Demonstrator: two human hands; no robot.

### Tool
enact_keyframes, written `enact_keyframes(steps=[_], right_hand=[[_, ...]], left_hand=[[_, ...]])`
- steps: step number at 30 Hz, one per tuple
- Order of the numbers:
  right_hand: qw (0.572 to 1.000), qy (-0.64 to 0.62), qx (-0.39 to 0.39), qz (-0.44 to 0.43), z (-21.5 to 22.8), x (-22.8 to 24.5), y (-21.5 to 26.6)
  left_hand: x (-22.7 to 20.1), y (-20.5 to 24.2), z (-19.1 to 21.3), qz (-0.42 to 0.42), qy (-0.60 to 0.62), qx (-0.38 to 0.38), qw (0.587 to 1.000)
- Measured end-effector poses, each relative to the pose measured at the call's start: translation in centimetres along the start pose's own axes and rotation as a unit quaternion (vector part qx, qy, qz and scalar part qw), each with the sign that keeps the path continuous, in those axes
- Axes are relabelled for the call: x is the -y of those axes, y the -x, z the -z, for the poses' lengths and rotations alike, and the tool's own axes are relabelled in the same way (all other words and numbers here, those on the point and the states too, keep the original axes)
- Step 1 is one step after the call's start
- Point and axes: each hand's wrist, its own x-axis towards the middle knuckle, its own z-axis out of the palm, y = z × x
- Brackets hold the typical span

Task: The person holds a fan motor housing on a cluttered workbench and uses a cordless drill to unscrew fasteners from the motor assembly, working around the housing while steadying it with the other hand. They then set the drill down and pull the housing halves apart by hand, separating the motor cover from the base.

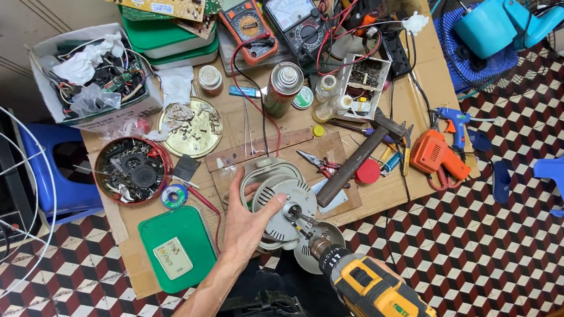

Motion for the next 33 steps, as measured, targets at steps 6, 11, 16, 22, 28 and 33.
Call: enact_keyframes(steps=[6,11,16,22,28,33], right_hand=[[0.991,-0.134,-0.005,-0.028,2.5,2.6,-0.7],[0.975,-0.197,-0.077,-0.07,3.7,2.4,-1.0],[0.958,-0.242,-0.117,-0.096,4.6,3.2,-1.3],[0.946,-0.268,-0.079,-0.165,4.9,3.2,-1.9],[0.937,-0.315,-0.054,-0.144,4.5,4.8,-2.7],[0.927,-0.324,-0.018,-0.19,4.1,5.5,-3.4]], left_hand=[[0.3,-0.1,0.2,0.0,-0.009,-0.001,1.0],[0.1,0.1,0.0,-0.01,0.001,0.007,1.0],[-0.6,1.2,1.0,-0.109,-0.065,-0.004,0.992],[-3.9,1.9,2.7,-0.303,-0.318,0.074,0.895],[-4.2,0.7,2.2,-0.326,-0.432,0.173,0.823],[-3.3,0.0,2.7,-0.319,-0.42,0.182,0.83]])
